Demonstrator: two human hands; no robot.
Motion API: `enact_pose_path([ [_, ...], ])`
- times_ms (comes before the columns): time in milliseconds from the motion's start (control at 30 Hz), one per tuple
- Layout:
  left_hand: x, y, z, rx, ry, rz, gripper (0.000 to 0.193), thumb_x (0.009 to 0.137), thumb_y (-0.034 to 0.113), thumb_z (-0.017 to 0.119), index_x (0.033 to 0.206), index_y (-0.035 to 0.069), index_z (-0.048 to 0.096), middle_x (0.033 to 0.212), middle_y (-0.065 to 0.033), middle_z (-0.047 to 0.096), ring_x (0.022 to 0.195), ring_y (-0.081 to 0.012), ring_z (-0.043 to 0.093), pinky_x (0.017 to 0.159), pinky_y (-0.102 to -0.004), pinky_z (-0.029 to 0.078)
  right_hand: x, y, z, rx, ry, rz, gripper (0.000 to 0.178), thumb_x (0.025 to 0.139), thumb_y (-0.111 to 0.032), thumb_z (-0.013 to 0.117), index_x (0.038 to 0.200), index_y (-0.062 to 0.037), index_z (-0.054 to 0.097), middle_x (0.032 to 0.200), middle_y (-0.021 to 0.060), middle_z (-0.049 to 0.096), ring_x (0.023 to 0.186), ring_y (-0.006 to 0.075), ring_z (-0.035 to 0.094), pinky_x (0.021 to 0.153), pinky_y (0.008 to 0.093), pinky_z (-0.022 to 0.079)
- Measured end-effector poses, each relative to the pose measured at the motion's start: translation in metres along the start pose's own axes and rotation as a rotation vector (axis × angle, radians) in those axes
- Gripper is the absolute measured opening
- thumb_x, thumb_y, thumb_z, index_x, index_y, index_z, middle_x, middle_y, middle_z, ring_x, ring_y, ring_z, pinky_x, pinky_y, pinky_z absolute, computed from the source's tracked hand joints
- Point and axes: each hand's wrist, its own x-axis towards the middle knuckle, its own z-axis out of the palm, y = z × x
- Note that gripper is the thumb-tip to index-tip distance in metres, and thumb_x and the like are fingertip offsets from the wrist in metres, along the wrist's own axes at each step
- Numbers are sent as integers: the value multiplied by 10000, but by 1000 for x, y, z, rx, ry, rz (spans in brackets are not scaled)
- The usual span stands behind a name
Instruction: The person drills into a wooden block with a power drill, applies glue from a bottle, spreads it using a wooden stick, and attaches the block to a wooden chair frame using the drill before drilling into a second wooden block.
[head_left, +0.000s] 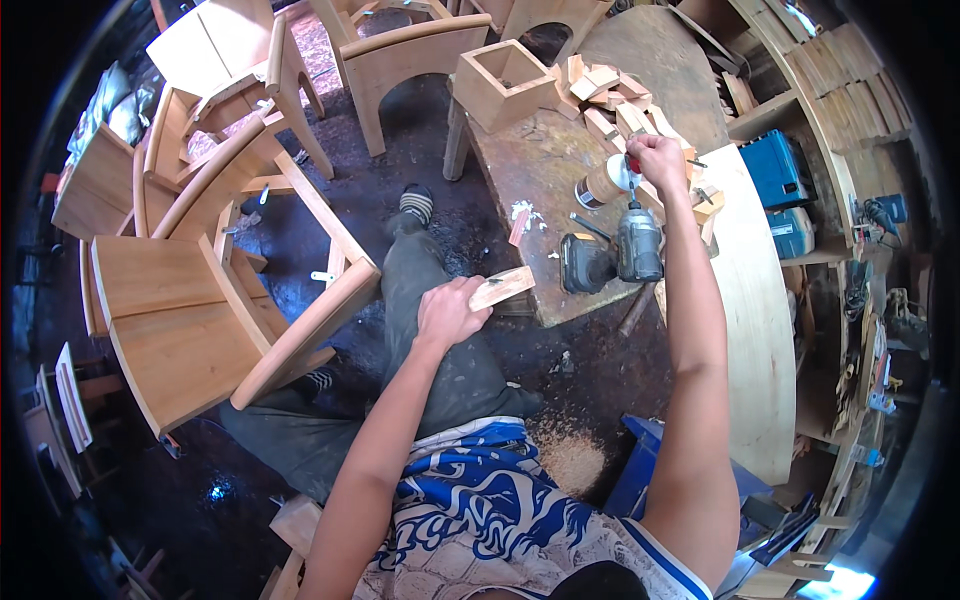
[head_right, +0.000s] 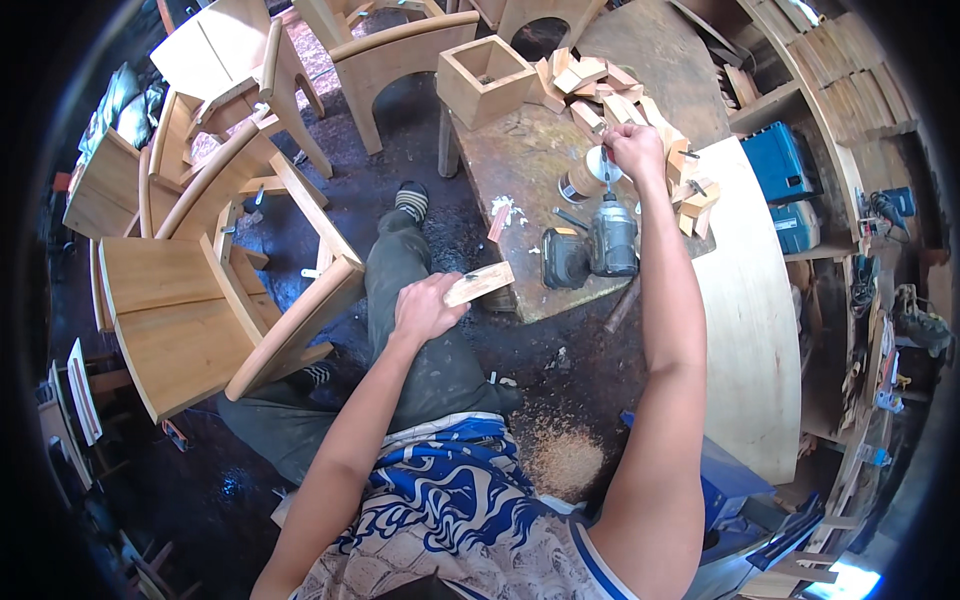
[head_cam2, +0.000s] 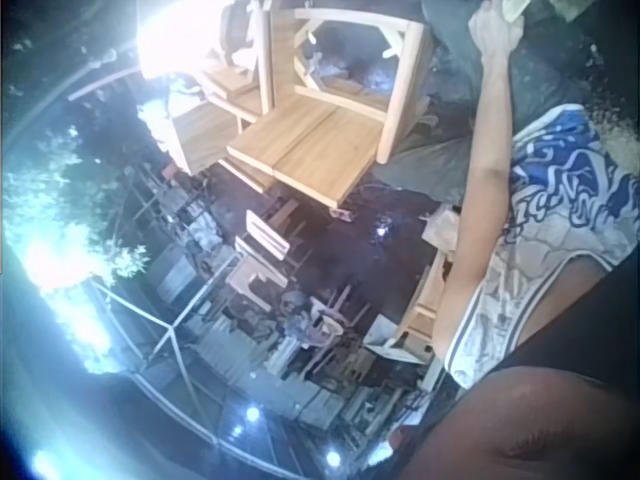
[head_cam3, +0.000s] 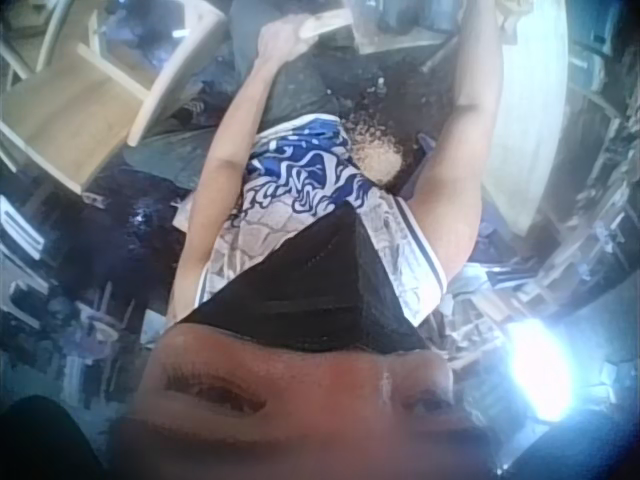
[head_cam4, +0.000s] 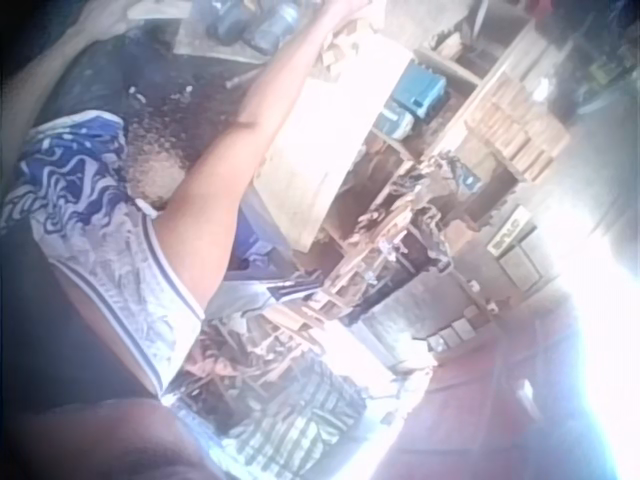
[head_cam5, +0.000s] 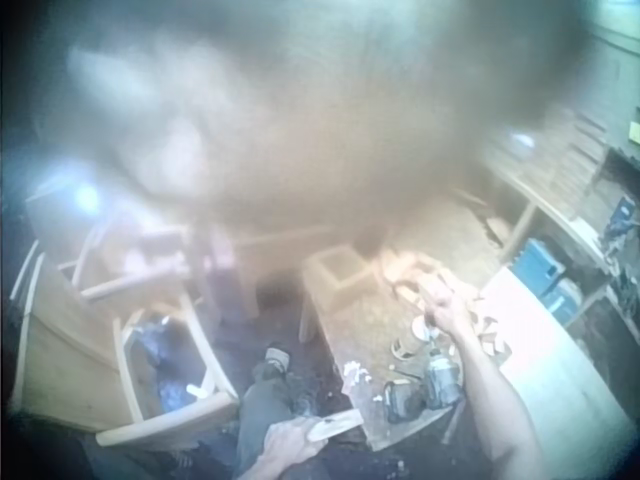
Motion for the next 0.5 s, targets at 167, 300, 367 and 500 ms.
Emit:
enact_pose_path([
  [167,0,-2,-1,-1,-25,-28,461,758,317,785,1181,146,715,1027,-106,736,919,-346,718,832,-461,566,-1,1,2,58,-44,27,174,875,-180,745,849,-12,785,690,36,702,610,97,602,590,298,476],
  [300,2,-1,-1,-1,-36,-27,453,758,319,785,1171,149,714,1024,-109,735,917,-346,717,828,-459,567,-4,-1,-3,65,-94,54,187,881,-173,735,813,-1,767,700,33,702,611,97,598,602,291,474],
  [367,2,-1,-1,-4,-28,-26,449,758,320,785,1168,150,714,1023,-108,734,917,-346,717,827,-459,567,-7,-5,-4,86,-134,83,199,889,-173,723,801,1,761,698,34,699,605,98,595,595,289,472],
  [500,1,-4,-1,-6,-23,-35,445,760,321,785,1165,151,713,1024,-108,734,918,-345,717,828,-459,566,-30,-23,-6,103,-183,174,258,954,-233,667,817,-26,736,771,32,716,550,60,508,504,231,377],
])
